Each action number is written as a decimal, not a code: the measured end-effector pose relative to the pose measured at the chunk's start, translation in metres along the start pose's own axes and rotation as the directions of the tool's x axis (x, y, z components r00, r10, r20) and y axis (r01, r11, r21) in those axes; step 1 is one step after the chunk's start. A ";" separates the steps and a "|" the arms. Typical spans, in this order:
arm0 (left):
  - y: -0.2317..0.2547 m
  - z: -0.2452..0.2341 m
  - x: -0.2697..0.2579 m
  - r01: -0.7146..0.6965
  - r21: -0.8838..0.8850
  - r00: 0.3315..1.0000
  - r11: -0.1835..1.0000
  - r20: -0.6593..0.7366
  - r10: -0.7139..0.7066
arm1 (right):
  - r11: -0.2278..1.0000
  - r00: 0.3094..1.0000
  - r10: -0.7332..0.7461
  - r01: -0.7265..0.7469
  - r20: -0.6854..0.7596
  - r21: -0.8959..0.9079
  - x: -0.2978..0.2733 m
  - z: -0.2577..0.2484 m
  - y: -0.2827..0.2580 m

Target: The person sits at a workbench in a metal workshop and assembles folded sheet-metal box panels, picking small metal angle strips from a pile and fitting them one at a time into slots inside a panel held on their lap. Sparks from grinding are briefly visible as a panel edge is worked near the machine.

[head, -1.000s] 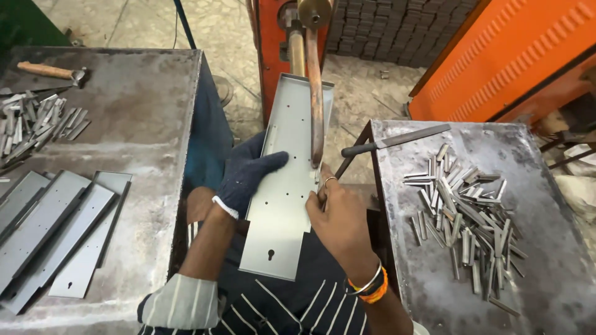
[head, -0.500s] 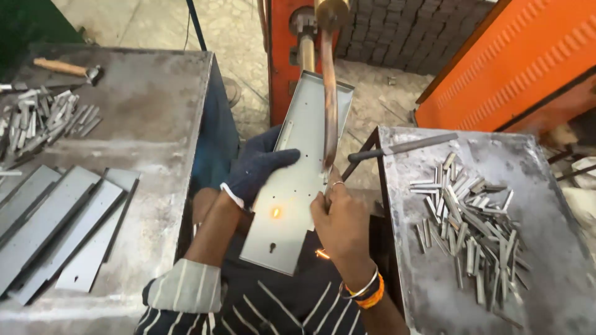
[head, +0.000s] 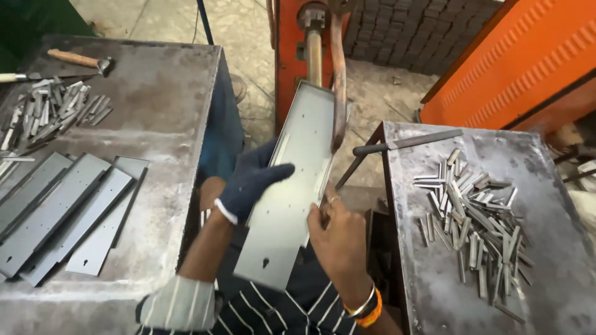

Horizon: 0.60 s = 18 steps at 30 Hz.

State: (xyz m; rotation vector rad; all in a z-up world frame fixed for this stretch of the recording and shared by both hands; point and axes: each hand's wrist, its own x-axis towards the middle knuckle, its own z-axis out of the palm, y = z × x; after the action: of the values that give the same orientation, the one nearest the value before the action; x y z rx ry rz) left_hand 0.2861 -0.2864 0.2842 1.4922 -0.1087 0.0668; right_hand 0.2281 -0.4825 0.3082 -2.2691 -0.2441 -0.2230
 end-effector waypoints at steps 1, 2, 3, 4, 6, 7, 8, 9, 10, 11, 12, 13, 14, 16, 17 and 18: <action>-0.001 -0.003 -0.007 -0.003 0.001 1.000 1.000 -0.006 0.003 | 1.000 1.000 -0.006 0.006 0.003 0.001 -0.001 0.001 -0.004; -0.002 -0.007 -0.014 0.032 -0.058 0.999 0.998 -0.014 -0.033 | 1.000 1.000 0.015 -0.015 0.012 0.011 -0.002 0.002 -0.009; -0.004 -0.011 -0.023 0.068 -0.117 0.997 0.991 -0.024 -0.072 | 0.999 0.999 0.036 -0.037 0.026 0.021 -0.004 0.003 -0.014; -0.001 -0.013 -0.035 0.069 -0.117 0.997 0.991 -0.033 -0.073 | 0.999 0.999 0.032 -0.032 0.034 0.023 -0.005 0.010 -0.013; 0.005 -0.018 -0.058 0.118 -0.060 0.960 0.991 -0.249 -0.129 | 0.999 0.999 -0.009 0.011 0.045 -0.049 -0.004 0.025 -0.012; -0.003 -0.024 -0.068 0.116 -0.059 0.956 0.991 -0.263 -0.128 | 0.999 0.998 -0.018 0.021 0.056 -0.045 0.001 0.035 -0.012; -0.012 -0.031 -0.078 0.086 -0.039 0.944 0.995 -0.317 -0.094 | 0.991 0.994 -0.057 0.068 0.090 -0.117 0.005 0.045 -0.012; -0.020 -0.037 -0.091 0.060 -0.017 0.925 0.998 -0.375 -0.062 | 0.975 0.987 -0.096 0.119 0.131 -0.186 0.008 0.056 -0.013; -0.032 -0.041 -0.100 0.062 -0.017 0.918 0.998 -0.392 -0.064 | 0.975 0.984 -0.106 0.132 0.147 -0.179 0.010 0.077 -0.003; -0.042 -0.046 -0.110 0.083 -0.032 0.876 0.996 -0.474 -0.089 | 0.954 0.962 -0.142 0.196 0.232 -0.227 0.012 0.100 0.005; -0.053 -0.052 -0.121 0.102 -0.050 0.827 0.993 -0.551 -0.113 | 0.926 0.932 -0.173 0.264 0.317 -0.269 0.013 0.123 0.013; -0.062 -0.057 -0.137 0.099 -0.043 0.806 0.994 -0.583 -0.105 | 0.924 0.919 -0.200 0.292 0.339 -0.247 0.008 0.141 0.017; -0.072 -0.061 -0.152 0.150 0.003 0.743 0.989 -0.660 -0.111 | 0.909 0.872 -0.269 0.370 0.408 -0.193 0.002 0.159 0.021; -0.084 -0.074 -0.188 0.209 0.046 0.644 0.977 -0.759 -0.102 | 0.878 0.793 -0.363 0.467 0.489 -0.104 -0.014 0.185 0.016; -0.090 -0.080 -0.208 0.310 -0.037 0.586 0.950 -0.779 -0.222 | 0.884 0.748 -0.373 0.466 0.550 -0.034 -0.025 0.190 0.011; -0.095 -0.084 -0.226 0.401 -0.127 0.515 0.907 -0.787 -0.338 | 0.888 0.696 -0.383 0.458 0.607 0.035 -0.035 0.196 0.006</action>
State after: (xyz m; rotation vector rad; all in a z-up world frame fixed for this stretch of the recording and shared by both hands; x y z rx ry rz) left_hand 0.0745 -0.2050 0.1577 1.3974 0.9747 0.3958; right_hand 0.2114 -0.3416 0.1690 -2.3108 -1.1303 0.2778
